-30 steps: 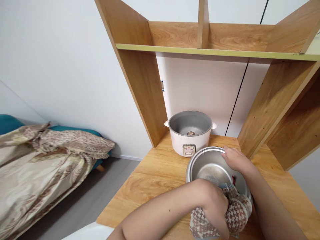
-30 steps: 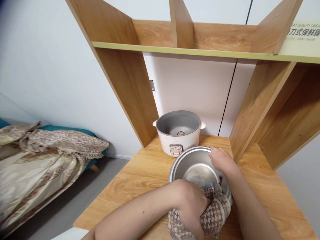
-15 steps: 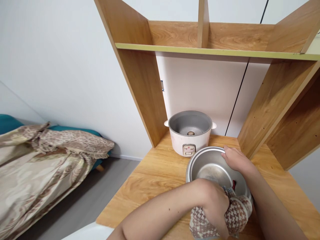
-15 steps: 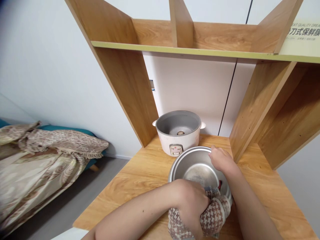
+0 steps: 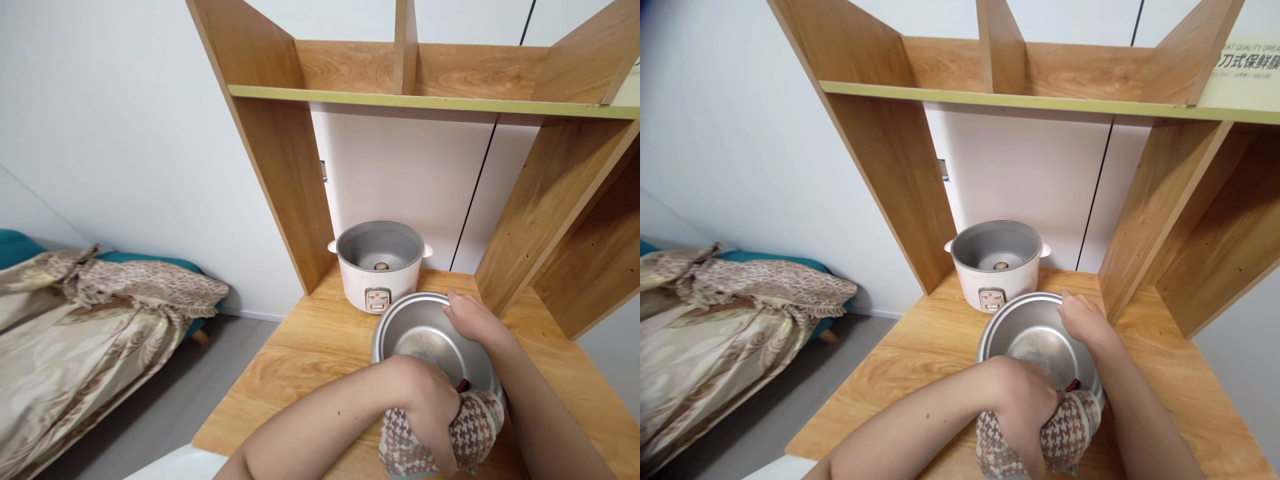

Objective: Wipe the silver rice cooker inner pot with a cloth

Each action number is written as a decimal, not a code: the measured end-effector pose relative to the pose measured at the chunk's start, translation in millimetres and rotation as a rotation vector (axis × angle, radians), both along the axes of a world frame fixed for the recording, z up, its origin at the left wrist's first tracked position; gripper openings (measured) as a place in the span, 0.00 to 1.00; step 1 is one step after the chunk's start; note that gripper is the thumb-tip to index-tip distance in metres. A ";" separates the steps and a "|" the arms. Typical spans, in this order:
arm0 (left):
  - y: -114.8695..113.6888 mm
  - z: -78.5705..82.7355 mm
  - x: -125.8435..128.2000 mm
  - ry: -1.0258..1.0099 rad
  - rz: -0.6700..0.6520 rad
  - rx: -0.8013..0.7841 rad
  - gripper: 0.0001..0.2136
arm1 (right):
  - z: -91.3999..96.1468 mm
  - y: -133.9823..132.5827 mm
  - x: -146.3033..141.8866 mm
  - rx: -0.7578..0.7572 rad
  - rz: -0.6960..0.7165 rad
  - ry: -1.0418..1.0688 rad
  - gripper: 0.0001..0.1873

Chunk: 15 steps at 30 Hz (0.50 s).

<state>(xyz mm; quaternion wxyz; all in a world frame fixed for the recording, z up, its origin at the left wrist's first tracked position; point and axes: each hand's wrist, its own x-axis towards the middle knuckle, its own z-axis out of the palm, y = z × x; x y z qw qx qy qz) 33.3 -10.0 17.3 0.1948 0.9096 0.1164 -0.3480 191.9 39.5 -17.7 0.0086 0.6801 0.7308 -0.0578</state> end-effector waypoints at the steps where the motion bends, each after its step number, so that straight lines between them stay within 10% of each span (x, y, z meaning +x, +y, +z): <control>1: 0.1 -0.1 0.0 -0.004 -0.001 0.000 0.38 | 0.0 0.0 0.1 0.000 0.000 -0.002 0.16; 15: 1.0 -0.5 -0.2 -0.013 0.008 -0.020 0.36 | -0.1 0.5 0.6 -0.003 -0.001 -0.002 0.16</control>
